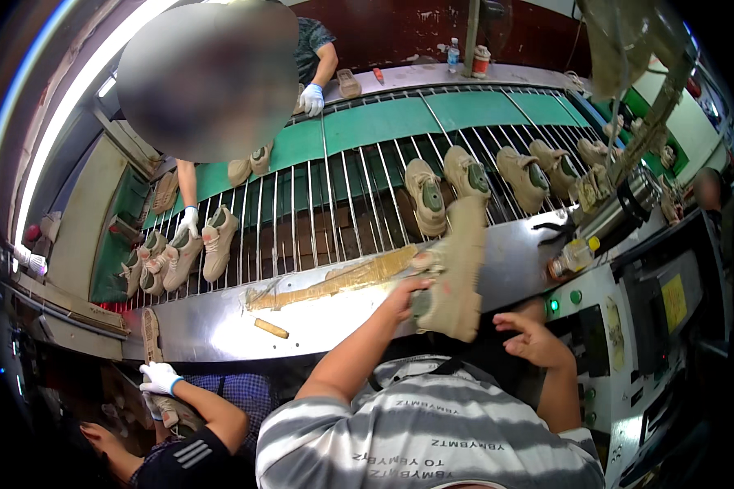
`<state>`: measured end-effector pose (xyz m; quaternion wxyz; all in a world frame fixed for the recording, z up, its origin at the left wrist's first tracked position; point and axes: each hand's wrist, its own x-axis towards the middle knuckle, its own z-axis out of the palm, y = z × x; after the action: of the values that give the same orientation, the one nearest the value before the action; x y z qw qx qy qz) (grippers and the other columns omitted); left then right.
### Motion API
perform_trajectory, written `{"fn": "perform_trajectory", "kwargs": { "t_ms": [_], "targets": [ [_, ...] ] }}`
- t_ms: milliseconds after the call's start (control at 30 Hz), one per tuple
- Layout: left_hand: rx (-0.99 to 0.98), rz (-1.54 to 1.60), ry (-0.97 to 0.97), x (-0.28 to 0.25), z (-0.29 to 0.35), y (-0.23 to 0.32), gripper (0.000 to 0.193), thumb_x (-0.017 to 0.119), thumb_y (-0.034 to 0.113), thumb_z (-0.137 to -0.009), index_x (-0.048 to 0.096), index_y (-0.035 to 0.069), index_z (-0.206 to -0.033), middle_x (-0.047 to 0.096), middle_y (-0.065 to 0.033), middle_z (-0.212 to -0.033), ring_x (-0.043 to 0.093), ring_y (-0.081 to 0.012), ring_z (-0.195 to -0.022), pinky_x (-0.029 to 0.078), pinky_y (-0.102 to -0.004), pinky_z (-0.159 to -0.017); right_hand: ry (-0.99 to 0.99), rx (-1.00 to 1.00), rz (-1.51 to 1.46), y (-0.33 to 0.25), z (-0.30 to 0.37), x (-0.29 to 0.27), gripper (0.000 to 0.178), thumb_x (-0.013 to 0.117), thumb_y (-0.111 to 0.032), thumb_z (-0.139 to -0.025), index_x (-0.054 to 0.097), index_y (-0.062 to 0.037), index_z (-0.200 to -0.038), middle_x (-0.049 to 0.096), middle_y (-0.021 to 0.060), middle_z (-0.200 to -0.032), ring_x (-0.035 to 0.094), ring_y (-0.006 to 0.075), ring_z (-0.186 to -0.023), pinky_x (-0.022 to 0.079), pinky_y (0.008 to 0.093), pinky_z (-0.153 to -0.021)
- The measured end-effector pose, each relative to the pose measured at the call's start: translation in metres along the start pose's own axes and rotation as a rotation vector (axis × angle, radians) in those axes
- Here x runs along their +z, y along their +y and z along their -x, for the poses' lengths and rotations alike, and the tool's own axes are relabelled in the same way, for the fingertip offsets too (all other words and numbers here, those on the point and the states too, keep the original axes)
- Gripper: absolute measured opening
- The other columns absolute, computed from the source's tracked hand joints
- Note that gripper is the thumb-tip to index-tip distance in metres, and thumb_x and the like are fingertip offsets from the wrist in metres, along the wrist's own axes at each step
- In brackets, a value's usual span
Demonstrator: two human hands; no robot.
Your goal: The person picks up shoes from a conveyor belt, places them into a processing machine, removes them, and adjusts the laces and internal molds.
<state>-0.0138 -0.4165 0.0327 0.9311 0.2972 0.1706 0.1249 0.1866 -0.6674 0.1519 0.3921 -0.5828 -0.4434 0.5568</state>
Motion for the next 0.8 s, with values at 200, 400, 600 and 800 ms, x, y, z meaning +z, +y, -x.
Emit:
{"fn": "perform_trajectory", "kwargs": {
  "t_ms": [200, 400, 600, 800],
  "targets": [
    [0.289, -0.305, 0.432, -0.11, 0.023, 0.102, 0.052, 0.063, 0.002, -0.077, 0.049, 0.0, -0.127, 0.058, -0.0137, -0.12, 0.059, -0.0262, -0.107, 0.05, -0.0384, -0.094, 0.057, 0.116, 0.084, 0.03, -0.037, 0.003, 0.056, 0.069, -0.015, -0.087, 0.045, -0.0045, -0.136, 0.054, 0.0131, -0.13, 0.053, 0.021, -0.118, 0.048, 0.0329, -0.09],
    [0.242, -0.51, 0.674, -0.159, -0.025, 0.202, 0.04, 0.062, 0.001, -0.073, 0.063, -0.001, -0.113, 0.066, -0.0111, -0.099, 0.065, -0.021, -0.086, 0.054, -0.0333, -0.075, 0.138, 0.223, 0.147, 0.064, -0.045, 0.01, 0.052, 0.069, -0.019, -0.087, 0.049, -0.0037, -0.132, 0.058, 0.0125, -0.122, 0.057, 0.0205, -0.109, 0.048, 0.0342, -0.089],
    [0.291, -0.776, 0.755, -0.213, -0.118, 0.186, 0.053, 0.07, 0.01, -0.067, 0.061, -0.002, -0.118, 0.066, -0.0131, -0.103, 0.064, -0.0237, -0.091, 0.052, -0.0381, -0.08, 0.207, 0.228, 0.257, 0.103, -0.048, 0.02, 0.051, 0.071, -0.022, -0.082, 0.055, -0.0003, -0.125, 0.062, 0.0152, -0.112, 0.06, 0.0237, -0.101, 0.049, 0.0349, -0.089],
    [0.352, -0.803, 0.929, -0.22, -0.142, 0.174, 0.081, 0.077, 0.017, -0.063, 0.045, -0.003, -0.135, 0.058, -0.0193, -0.123, 0.059, -0.029, -0.108, 0.048, -0.0385, -0.09, 0.179, 0.164, 0.355, 0.099, -0.098, 0.041, 0.041, 0.07, -0.02, -0.082, 0.059, -0.0033, -0.117, 0.064, 0.0131, -0.105, 0.062, 0.0224, -0.093, 0.05, 0.0326, -0.083]
  ]
}}
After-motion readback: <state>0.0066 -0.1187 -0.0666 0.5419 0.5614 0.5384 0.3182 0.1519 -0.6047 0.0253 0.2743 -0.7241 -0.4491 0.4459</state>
